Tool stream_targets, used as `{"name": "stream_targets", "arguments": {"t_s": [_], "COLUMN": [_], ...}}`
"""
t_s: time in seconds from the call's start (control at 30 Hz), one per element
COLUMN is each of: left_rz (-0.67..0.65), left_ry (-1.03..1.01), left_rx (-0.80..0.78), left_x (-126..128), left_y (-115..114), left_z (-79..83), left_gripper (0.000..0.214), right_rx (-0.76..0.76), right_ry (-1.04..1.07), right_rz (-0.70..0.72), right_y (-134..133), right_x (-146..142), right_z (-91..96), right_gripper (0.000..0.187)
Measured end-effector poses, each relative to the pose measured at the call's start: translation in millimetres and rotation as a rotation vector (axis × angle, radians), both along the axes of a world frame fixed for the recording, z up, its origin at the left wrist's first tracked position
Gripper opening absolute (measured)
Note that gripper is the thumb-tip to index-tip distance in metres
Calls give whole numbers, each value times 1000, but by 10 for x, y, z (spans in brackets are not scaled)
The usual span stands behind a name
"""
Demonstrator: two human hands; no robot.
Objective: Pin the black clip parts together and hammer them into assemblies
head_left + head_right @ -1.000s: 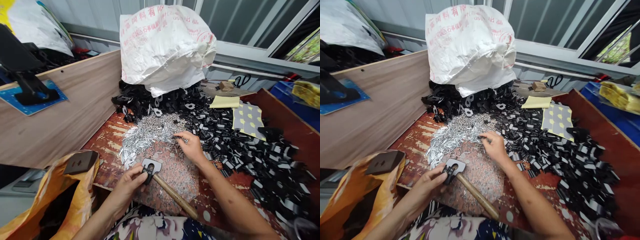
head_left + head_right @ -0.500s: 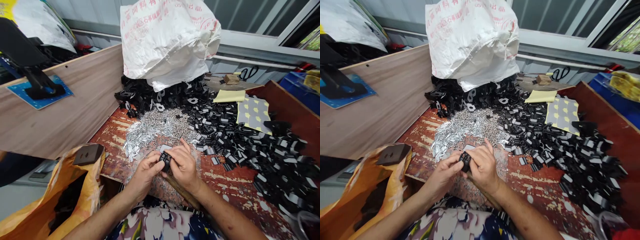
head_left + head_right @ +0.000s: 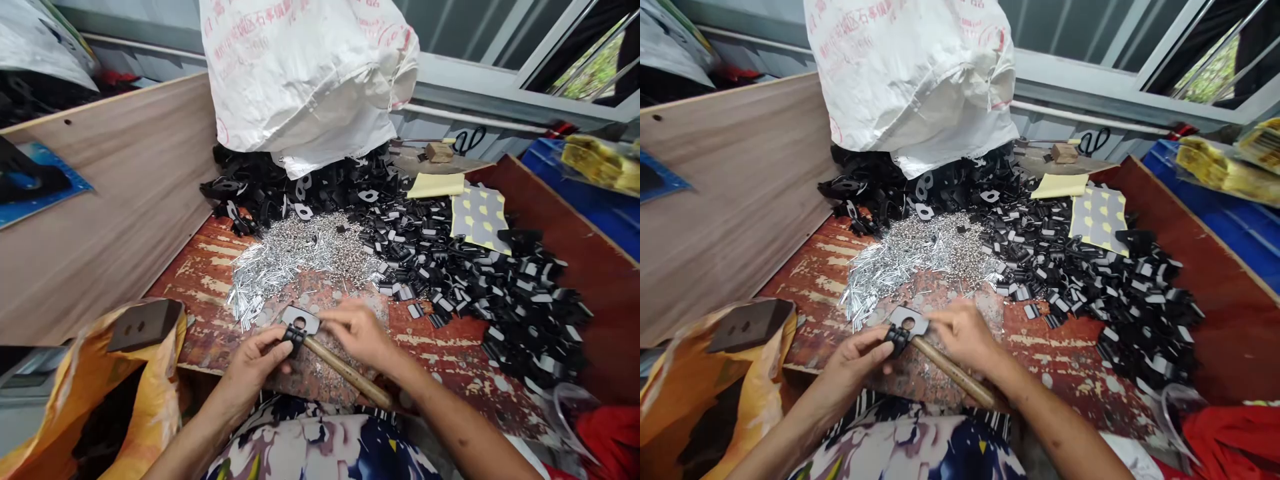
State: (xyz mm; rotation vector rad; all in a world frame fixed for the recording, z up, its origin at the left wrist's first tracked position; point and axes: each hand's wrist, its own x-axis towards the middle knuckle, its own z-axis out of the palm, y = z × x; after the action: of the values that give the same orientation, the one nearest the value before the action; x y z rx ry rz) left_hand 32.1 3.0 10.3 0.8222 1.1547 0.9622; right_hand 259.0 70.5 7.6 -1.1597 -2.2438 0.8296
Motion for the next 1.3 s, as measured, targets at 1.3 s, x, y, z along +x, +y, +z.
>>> {"name": "stream_targets", "arguments": {"t_s": [1.3], "left_rz": [446], "left_ry": [-379], "left_rx": [-22], "left_x": [-258], "left_y": [-25], "left_z": [0], "left_gripper": [25], "right_rx": [385], "right_ry": [-482], "right_rz": [139], "right_y": [606], "right_x": [-417], "right_z": [-82], "right_gripper": [33]}}
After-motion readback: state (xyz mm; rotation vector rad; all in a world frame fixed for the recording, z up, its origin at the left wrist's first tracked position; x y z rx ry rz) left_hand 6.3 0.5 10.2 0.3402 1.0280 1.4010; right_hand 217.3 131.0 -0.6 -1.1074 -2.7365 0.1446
